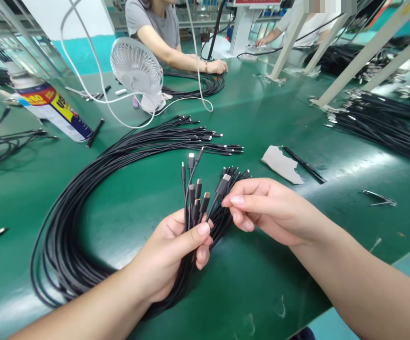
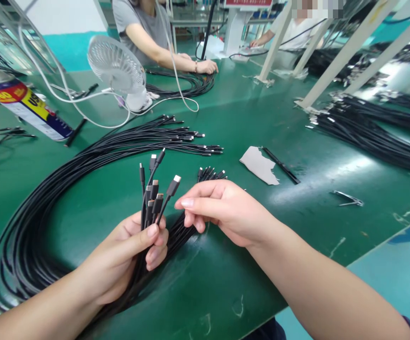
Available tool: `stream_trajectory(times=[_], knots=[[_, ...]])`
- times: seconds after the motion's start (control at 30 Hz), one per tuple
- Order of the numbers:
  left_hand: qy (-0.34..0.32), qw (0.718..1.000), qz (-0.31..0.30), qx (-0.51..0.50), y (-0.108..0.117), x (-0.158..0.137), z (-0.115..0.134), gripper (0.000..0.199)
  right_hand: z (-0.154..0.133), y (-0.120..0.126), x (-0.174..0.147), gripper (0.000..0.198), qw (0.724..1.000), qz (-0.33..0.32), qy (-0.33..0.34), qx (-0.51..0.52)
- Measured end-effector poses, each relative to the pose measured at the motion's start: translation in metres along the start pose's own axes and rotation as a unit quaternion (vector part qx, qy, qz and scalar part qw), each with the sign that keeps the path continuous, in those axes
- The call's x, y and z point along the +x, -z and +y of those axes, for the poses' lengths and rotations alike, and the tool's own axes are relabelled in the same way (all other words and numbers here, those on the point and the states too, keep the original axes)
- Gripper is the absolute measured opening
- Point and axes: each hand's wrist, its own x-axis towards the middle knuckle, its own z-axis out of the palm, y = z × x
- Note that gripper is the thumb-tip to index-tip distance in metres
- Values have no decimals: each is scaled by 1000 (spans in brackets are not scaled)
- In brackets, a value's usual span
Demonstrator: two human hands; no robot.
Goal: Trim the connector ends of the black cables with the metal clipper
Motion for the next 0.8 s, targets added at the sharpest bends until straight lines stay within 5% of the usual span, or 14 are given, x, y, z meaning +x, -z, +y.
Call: stream_trajectory(times=[0.33,0.8], knots=[[-2,1000,1,-2,1,0,-2,31,2,7,3,21,993,32,61,98],[-1,1000,-3,-29,-1,2,-1,30,2,3,-1,22,991,-22,89,94]])
